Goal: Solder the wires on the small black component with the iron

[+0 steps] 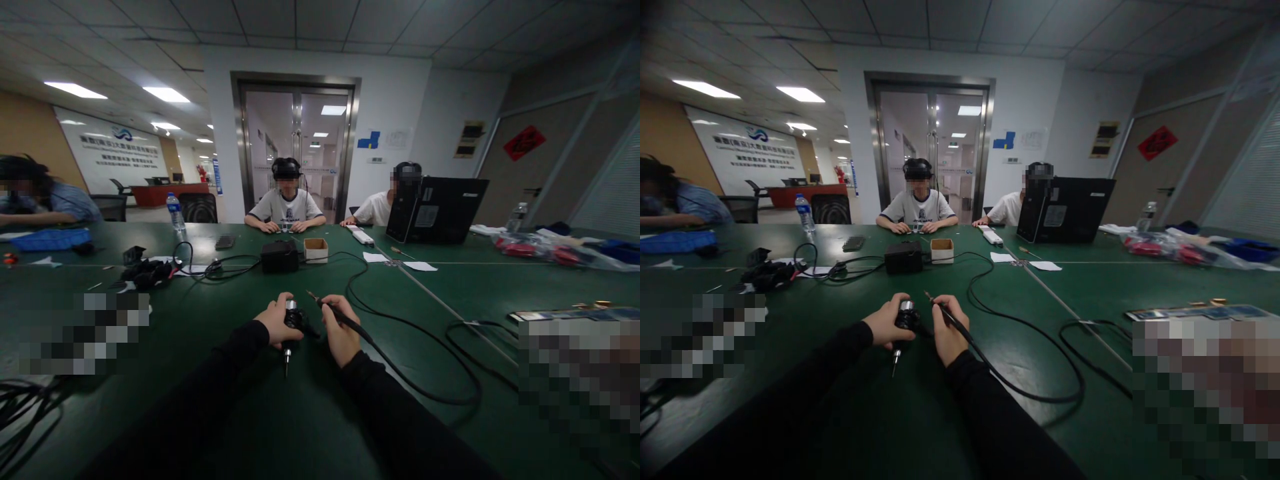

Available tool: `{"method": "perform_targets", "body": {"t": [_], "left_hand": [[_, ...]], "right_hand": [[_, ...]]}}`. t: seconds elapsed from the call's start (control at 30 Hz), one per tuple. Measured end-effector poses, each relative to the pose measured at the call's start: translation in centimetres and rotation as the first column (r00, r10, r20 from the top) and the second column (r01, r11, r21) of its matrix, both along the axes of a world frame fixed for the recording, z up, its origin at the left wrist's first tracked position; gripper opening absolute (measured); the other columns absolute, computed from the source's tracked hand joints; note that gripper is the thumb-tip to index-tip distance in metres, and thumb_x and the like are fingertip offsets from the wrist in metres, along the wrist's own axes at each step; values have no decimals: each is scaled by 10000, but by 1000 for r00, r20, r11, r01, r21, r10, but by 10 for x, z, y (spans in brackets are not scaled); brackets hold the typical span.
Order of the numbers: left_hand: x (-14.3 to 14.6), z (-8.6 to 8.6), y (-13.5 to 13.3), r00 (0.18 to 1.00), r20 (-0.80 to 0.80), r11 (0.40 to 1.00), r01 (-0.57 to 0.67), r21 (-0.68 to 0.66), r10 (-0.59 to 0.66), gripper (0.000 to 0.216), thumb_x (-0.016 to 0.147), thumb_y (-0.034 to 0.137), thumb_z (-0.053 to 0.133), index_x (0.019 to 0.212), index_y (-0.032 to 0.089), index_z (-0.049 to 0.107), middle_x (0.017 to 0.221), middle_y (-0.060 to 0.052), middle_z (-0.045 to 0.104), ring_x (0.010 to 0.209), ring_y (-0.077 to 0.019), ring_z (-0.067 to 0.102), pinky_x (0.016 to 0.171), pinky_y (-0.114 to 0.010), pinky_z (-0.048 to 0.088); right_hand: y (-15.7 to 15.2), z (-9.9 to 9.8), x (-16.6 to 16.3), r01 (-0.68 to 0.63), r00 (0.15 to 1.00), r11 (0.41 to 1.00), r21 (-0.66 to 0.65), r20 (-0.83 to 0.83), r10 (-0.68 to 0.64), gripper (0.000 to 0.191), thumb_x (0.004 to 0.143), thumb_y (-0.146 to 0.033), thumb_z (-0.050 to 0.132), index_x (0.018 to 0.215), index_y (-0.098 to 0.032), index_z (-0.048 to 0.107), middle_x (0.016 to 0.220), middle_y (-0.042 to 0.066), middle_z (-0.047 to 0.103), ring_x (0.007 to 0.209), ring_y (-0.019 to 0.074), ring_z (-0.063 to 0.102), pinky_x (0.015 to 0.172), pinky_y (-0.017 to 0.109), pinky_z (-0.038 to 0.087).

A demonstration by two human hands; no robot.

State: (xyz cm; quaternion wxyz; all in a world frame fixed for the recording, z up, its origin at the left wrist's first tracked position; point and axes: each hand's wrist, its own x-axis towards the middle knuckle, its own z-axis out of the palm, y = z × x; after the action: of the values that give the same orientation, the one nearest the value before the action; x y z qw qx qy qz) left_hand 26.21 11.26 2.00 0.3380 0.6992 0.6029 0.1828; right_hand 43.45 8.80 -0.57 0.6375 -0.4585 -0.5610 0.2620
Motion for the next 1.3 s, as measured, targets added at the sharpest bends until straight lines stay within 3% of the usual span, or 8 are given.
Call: {"method": "perform_targets", "body": {"t": [0.13,0.27,0.4,0.5,0.6,0.73,0.97,1.3], "left_hand": [[-7,-7,5,998,47,999,-35,38,33,1050,535,648,706,1426,266,301,1362,-224,432,882,-289,634,481,-257,491],[-9,-11,29,985,104,990,-137,18,134,904,648,734,547,1353,182,421,1314,-246,509,777,-260,651,541,-295,486],[-5,-16,54,976,138,982,-180,64,170,628,801,660,378,1065,137,603,1144,-205,648,1016,-304,620,833,-348,466],[-3,-23,63,990,119,992,-92,90,82,592,840,632,293,860,158,647,1031,-165,694,1054,-294,602,940,-352,405],[-3,-30,63,992,125,995,-29,93,17,586,857,600,269,834,160,655,985,-146,703,986,-281,610,939,-365,405],[-5,-33,59,978,194,984,-105,143,76,462,873,512,324,943,161,615,1047,-125,686,1009,-254,604,937,-343,410],[-7,-43,54,877,479,972,-146,183,42,292,834,376,479,1044,187,552,891,-44,688,877,-193,640,872,-306,462],[-9,-48,55,755,656,966,-180,186,14,286,743,245,564,1022,183,553,769,-15,665,767,-173,639,780,-306,489]], "right_hand": [[0,-1,1,16,1000,1000,4,16,-16,131,835,-337,547,862,-217,592,619,-46,515,556,128,507,549,235,401],[1,-2,2,18,999,1000,6,38,-19,149,839,-347,551,880,-214,600,633,-39,535,576,137,519,562,242,403],[0,-2,2,24,999,1000,7,47,-24,156,841,-350,554,887,-209,601,638,-37,537,566,134,511,554,241,398],[1,-2,1,20,999,1000,4,48,-20,155,847,-349,553,890,-208,598,634,-40,528,563,133,506,552,239,397],[2,-3,1,11,999,1000,12,44,-11,155,844,-350,554,887,-205,592,638,-38,531,571,134,511,558,240,404],[2,-3,1,19,998,1000,22,53,-20,169,835,-355,551,886,-202,602,649,-26,551,586,140,526,554,242,407],[-4,3,-2,-4,994,999,33,112,1,131,829,-322,553,874,-211,606,646,-30,571,569,136,523,553,240,404],[-13,8,-6,-114,968,989,98,233,89,119,848,-259,528,864,-217,639,840,10,674,736,168,605,675,259,439]]}}
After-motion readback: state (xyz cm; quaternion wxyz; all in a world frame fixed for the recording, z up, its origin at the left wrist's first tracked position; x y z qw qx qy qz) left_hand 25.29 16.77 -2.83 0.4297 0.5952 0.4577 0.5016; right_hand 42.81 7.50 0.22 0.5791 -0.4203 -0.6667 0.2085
